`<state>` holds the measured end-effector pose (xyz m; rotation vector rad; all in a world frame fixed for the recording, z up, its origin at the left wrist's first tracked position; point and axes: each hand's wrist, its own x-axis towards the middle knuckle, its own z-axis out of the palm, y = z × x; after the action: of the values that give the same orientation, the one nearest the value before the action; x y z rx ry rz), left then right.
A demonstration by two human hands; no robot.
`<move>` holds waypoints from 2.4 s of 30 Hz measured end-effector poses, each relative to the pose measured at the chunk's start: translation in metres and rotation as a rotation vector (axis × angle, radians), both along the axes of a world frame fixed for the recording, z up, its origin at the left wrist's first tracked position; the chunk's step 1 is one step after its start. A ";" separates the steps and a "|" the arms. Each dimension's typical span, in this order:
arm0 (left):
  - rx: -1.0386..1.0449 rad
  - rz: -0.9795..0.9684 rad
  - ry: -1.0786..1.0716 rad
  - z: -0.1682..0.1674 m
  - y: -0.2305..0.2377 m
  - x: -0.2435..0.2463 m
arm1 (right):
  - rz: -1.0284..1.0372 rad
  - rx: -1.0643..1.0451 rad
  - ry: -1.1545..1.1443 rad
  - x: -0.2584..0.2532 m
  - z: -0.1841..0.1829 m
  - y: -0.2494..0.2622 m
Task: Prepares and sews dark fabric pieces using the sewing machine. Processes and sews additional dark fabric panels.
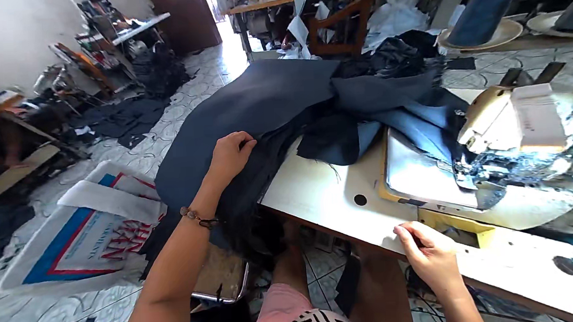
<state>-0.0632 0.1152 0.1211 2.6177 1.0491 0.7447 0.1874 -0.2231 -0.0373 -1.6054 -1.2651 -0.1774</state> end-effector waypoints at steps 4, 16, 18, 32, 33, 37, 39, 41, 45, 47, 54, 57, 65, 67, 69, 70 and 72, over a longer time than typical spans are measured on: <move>-0.075 0.177 0.130 0.024 -0.012 0.011 | -0.028 -0.018 -0.035 0.000 -0.001 0.001; -0.774 -0.879 0.335 -0.045 -0.224 -0.027 | 0.407 0.004 1.696 -0.074 0.052 0.026; -0.850 -1.140 0.479 -0.058 -0.232 -0.030 | 0.166 -0.055 1.652 -0.072 0.054 0.027; -0.075 -0.934 0.105 -0.126 -0.166 0.138 | 0.192 -0.005 1.182 -0.109 -0.026 -0.066; -0.085 -0.945 0.103 -0.126 -0.168 0.138 | 0.205 -0.008 1.207 -0.106 -0.026 -0.066; -0.166 -1.010 0.108 -0.118 -0.171 0.137 | 0.253 -0.011 1.203 -0.087 -0.019 -0.050; -0.220 -1.049 0.148 -0.107 -0.174 0.138 | 0.265 0.000 1.107 -0.081 -0.018 -0.043; -0.254 -1.073 0.202 -0.097 -0.178 0.141 | 0.265 -0.003 1.021 -0.079 -0.015 -0.043; -0.435 -1.152 0.127 -0.086 -0.183 0.147 | 0.277 -0.002 1.002 -0.081 -0.013 -0.050; -0.504 -1.174 0.099 -0.085 -0.183 0.148 | 0.294 0.006 1.010 -0.081 -0.013 -0.054; -0.505 -1.139 0.060 -0.079 -0.191 0.141 | 0.457 0.000 1.078 -0.067 -0.002 -0.055; -0.364 -1.176 0.013 -0.079 -0.200 0.139 | 0.433 0.006 1.085 -0.060 0.004 -0.047; -0.031 -1.337 0.347 -0.060 -0.184 0.140 | 0.246 0.058 0.523 -0.058 0.025 -0.087; 0.124 -1.287 0.378 -0.054 -0.170 0.141 | 0.187 0.151 0.521 -0.046 0.033 -0.120; 0.165 -1.188 0.462 -0.045 -0.150 0.141 | 0.057 0.288 0.677 -0.039 0.042 -0.154; 0.155 -1.134 0.502 -0.041 -0.139 0.139 | -0.037 0.369 0.783 -0.036 0.048 -0.169; 0.097 -1.049 0.538 -0.036 -0.119 0.128 | -0.157 0.518 0.925 -0.028 0.054 -0.192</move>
<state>0.0650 -0.0034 0.0856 2.9378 -0.3796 -0.1628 0.1597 -0.4154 0.0163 -1.0990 -0.3312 0.1318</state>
